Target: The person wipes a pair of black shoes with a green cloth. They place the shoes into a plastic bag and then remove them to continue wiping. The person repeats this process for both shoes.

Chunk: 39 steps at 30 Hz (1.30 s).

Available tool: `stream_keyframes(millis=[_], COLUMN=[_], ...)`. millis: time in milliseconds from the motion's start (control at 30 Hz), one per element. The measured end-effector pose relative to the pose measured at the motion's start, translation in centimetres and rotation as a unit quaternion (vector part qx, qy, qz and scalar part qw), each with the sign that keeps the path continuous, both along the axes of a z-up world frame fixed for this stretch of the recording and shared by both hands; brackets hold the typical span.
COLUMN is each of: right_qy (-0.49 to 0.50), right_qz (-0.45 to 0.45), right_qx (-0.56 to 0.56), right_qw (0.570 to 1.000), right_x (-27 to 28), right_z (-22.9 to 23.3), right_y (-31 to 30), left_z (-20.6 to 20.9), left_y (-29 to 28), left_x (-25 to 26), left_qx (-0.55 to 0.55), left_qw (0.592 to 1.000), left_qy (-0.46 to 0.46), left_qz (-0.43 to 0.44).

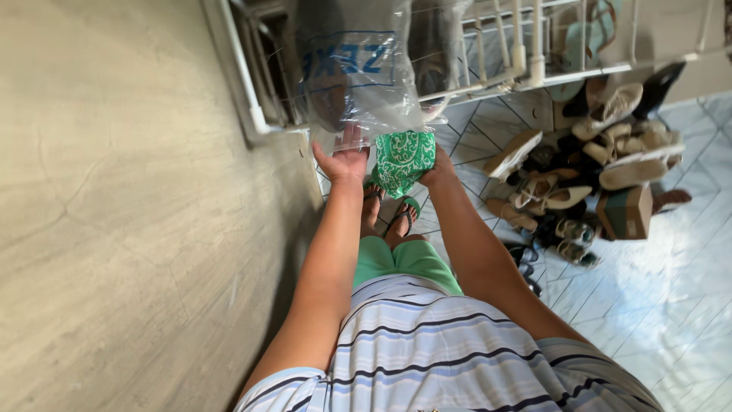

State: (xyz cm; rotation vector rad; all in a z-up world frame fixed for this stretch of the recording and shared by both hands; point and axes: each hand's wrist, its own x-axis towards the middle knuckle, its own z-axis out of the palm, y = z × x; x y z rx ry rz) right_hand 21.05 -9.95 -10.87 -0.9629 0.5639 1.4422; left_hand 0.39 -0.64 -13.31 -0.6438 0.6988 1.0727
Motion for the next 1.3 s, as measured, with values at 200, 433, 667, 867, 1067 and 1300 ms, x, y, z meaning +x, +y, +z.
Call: stream_keyframes(millis=[200,433,667,867,1067,1300], right_qy=[-0.02,-0.14,-0.64,-0.592,-0.342,-0.174], right_qz=[-0.096,-0.089,0.153,-0.161,-0.487,-0.588], right_qx=[0.011,0.118,-0.348,-0.305,-0.169,-0.039], right_qw=[0.995,0.979,0.668,0.729,0.786,0.789], right_x=[1.0,0.7,-0.4,-1.3,-7.7,-15.7], right_z=[2.1,7.3,4.5,-2.1,-2.7,-4.2], right_y=[-6.6,-17.5,-29.9,-47.2,-61.3,-65.1], left_z=[0.4,3.1,5.9,13.0,15.4,17.8], left_y=[-7.3,-13.1,-17.2,-27.8,-41.0,-56.9], left_x=[3.8,9.3,15.0,18.2,20.2,15.8], left_qx=[0.04,0.529,0.757,0.798,0.76,0.511], left_qw=[0.898,0.534,0.252,0.189,0.223,0.228], left_qy=[0.246,0.271,0.388,0.239,0.07,-0.156], left_qz=[-0.362,-0.601,-0.462,-0.519,-0.607,-0.814])
